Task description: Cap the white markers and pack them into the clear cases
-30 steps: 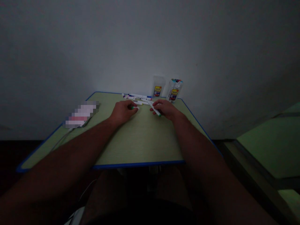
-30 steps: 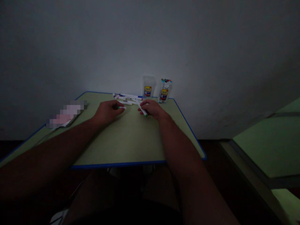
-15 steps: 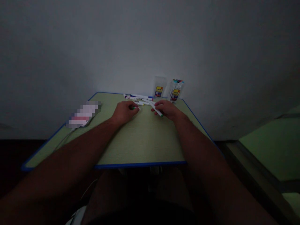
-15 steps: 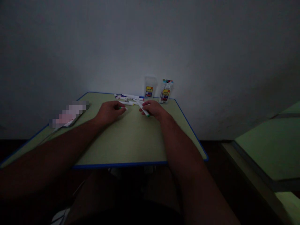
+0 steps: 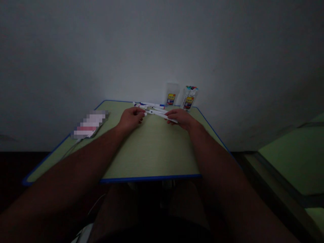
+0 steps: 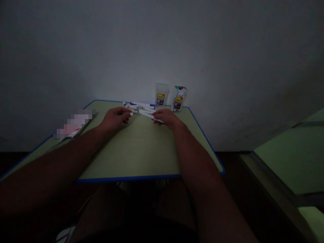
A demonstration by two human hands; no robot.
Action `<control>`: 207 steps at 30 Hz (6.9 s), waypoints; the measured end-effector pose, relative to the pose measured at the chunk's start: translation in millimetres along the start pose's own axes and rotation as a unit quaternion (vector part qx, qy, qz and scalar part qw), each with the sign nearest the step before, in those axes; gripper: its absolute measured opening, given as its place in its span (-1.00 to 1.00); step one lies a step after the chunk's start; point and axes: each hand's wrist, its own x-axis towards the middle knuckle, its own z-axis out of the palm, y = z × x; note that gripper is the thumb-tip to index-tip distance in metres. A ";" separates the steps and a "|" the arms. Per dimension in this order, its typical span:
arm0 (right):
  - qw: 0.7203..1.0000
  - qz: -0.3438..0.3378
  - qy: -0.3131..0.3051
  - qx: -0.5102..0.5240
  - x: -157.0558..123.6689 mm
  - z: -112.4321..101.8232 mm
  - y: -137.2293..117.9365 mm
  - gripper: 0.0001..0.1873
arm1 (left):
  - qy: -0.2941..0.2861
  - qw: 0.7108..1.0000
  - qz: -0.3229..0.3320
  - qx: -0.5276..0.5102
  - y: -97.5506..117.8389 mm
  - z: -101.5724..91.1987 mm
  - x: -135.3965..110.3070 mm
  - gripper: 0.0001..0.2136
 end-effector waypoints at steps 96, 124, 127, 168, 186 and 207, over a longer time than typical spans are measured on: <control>0.980 -0.143 -0.075 0.119 4.3 1.0 11.2 -0.60 | 0.005 0.999 -0.021 -0.039 -3.1 4.6 -0.1 -0.91; 0.997 -0.060 0.029 -0.050 14.0 1.6 24.4 -0.85 | 0.023 0.990 0.114 0.074 5.6 2.9 -8.0 -0.78; 0.997 -0.059 0.028 -0.045 15.8 0.0 26.6 -0.83 | 0.014 0.990 0.124 0.067 7.3 3.7 -10.2 -0.79; 0.993 -0.106 0.049 -0.002 12.4 -8.7 17.6 -0.86 | -0.020 0.999 0.035 -0.034 -1.9 0.2 -2.2 -0.84; 0.993 -0.062 0.081 -0.052 12.7 -8.9 19.3 -0.93 | -0.042 0.997 0.057 0.013 2.2 0.1 -5.6 -0.74; 0.977 -0.207 0.037 -0.045 8.7 2.7 11.0 -0.70 | 0.005 0.988 0.042 0.148 -13.6 -2.9 6.3 -0.75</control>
